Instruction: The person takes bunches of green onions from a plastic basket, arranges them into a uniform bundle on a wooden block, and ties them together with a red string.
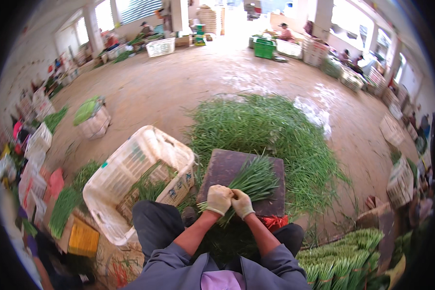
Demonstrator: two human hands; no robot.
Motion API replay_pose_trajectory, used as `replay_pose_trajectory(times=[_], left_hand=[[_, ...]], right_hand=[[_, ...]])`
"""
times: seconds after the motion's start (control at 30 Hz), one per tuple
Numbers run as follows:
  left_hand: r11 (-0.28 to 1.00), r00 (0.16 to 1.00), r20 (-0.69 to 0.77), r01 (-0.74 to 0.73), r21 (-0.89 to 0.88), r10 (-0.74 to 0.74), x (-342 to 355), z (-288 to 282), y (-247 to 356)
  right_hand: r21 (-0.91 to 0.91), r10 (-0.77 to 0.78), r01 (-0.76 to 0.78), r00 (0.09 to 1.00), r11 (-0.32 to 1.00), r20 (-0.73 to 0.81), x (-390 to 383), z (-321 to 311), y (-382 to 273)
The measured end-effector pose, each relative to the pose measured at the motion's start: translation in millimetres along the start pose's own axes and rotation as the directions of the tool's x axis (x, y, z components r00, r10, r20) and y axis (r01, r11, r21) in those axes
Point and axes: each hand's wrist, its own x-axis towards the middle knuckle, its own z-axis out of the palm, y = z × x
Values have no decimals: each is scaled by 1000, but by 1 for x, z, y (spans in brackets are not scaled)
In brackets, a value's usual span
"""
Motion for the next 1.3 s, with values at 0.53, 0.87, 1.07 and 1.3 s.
replay_pose_trajectory(times=[0.53,0.87,1.07,1.3], left_hand=[[893,736,517,421,157,-437,-22,-40,6],[806,653,486,379,455,-581,-21,-1,0],[648,633,675,703,-294,-380,-7,-25,-61],[-277,516,856,819,-502,-27,-38,-19,-39]], right_hand=[[313,281,-373,911,873,301,-4,4,3],[-2,65,-65,992,998,106,-5,5,-24],[384,75,-86,996,919,44,-11,-32,-54],[693,392,-674,728,256,562,-8,-12,18]])
